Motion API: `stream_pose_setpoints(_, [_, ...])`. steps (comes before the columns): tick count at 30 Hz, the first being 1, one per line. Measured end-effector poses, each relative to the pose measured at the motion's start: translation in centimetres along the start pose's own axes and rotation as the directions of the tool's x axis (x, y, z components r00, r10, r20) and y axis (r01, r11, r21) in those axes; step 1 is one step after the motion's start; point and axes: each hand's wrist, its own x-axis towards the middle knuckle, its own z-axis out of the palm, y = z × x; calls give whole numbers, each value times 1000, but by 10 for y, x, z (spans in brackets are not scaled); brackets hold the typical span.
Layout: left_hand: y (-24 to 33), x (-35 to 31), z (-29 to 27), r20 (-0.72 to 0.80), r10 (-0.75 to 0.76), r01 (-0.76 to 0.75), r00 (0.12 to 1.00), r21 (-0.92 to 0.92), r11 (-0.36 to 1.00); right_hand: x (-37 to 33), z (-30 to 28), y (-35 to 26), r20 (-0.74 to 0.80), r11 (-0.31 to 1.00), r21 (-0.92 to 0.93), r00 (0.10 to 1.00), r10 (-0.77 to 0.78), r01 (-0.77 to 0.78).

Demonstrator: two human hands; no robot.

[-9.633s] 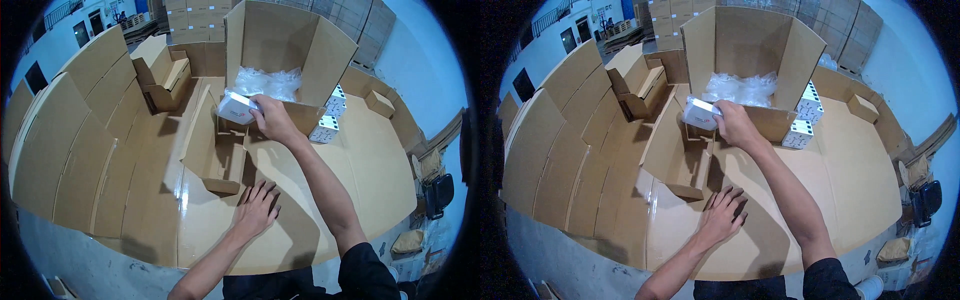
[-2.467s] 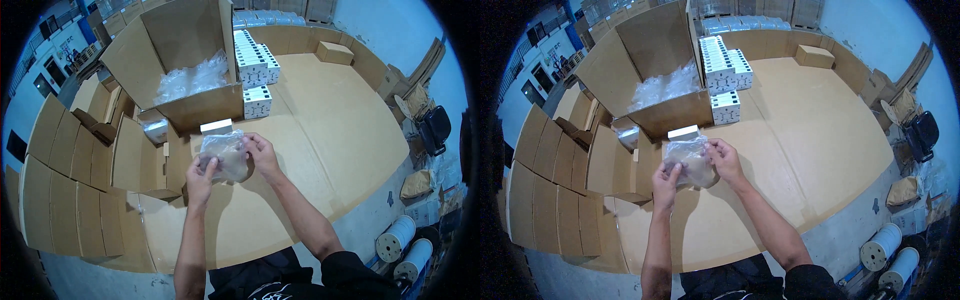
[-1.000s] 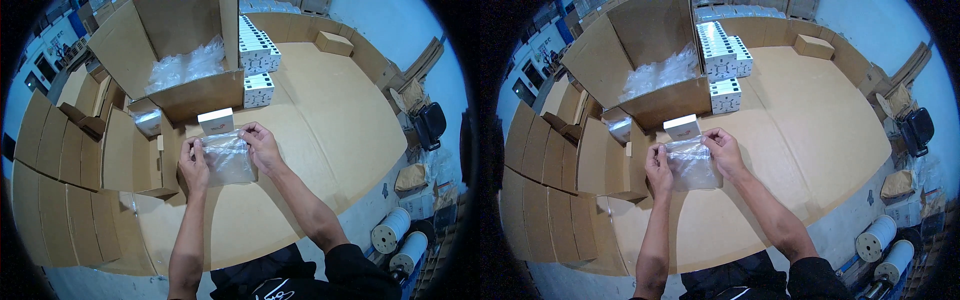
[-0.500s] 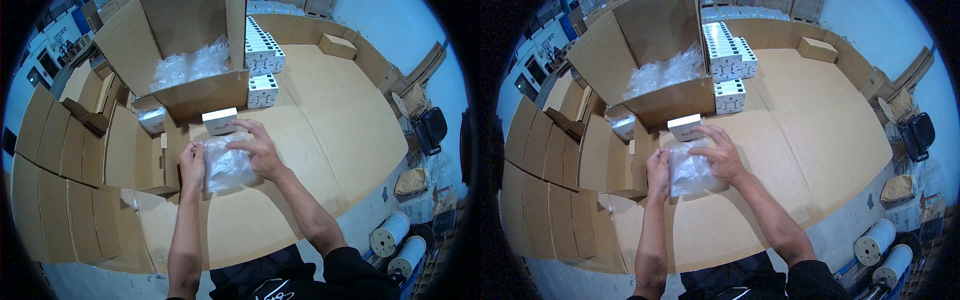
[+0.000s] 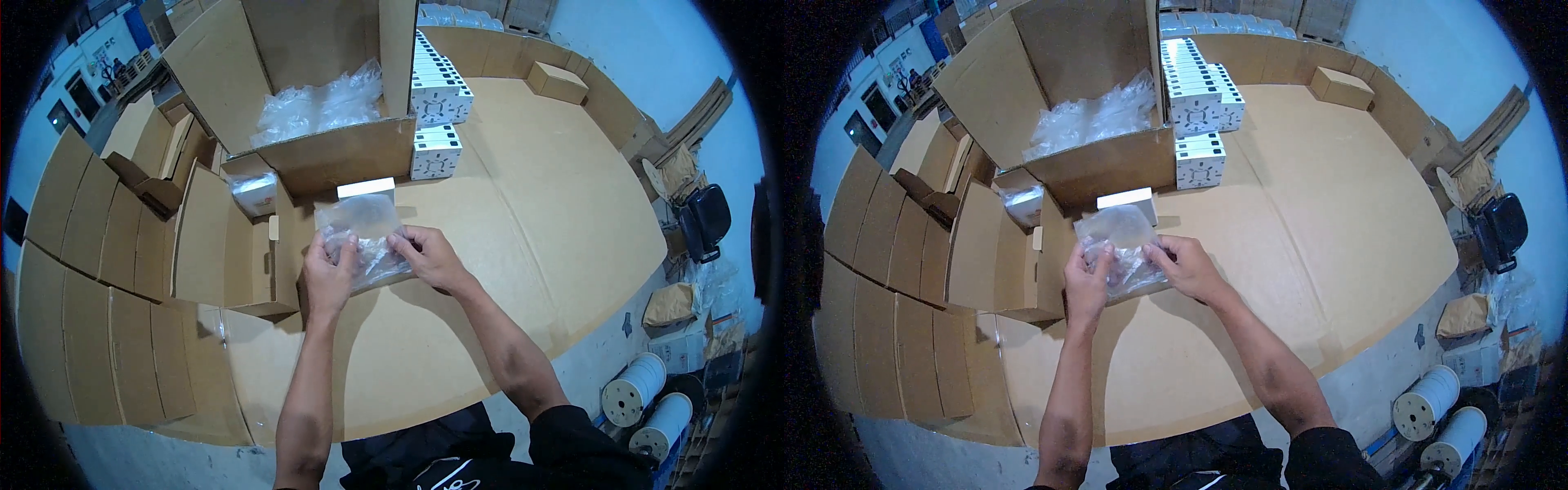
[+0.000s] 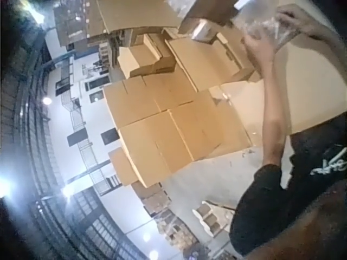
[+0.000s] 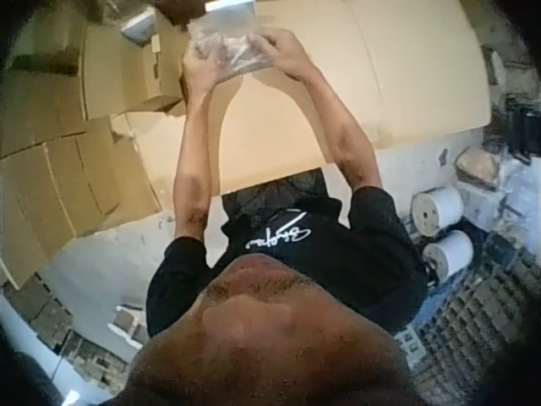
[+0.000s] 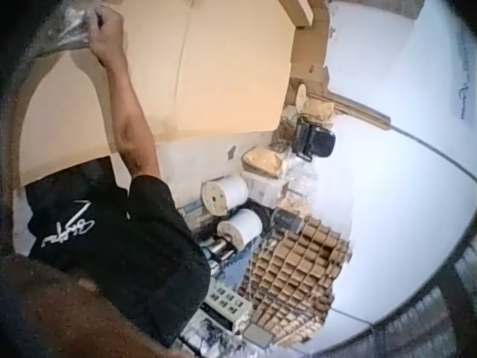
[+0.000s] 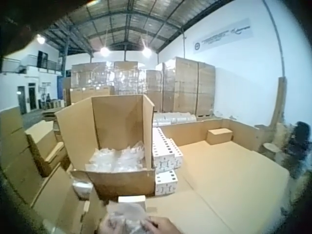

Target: Placing small white product boxes into clear plastic bags and then stacking them inside a larger cardboard shipping box.

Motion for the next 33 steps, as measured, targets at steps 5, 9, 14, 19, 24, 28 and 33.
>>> stream_pose_setpoints(5, [8,-3,6,11,-55,54,998,63,997,6,11,10,-184,942,307,980,-78,133])
stream_pose_setpoints(9, [9,-4,9,55,-8,1,998,120,993,11,3,24,-201,953,298,980,8,53])
stream_pose_setpoints(14, [-2,-1,8,16,98,-100,995,178,979,7,6,8,-238,911,413,964,120,-12])
stream_pose_setpoints(19, [-9,4,3,-143,22,-6,990,109,994,1,25,11,-308,999,17,950,-38,45])
stream_pose_setpoints(24, [-9,9,-9,-122,-116,88,986,-213,973,-3,27,5,-348,993,-70,931,-109,90])
stream_pose_setpoints(28, [-1,-6,-2,46,-40,47,998,-185,982,-1,25,12,-375,994,-16,921,-107,109])
stream_pose_setpoints(33, [-3,-17,-12,119,-38,48,992,-84,995,4,19,12,-323,966,248,946,10,74])
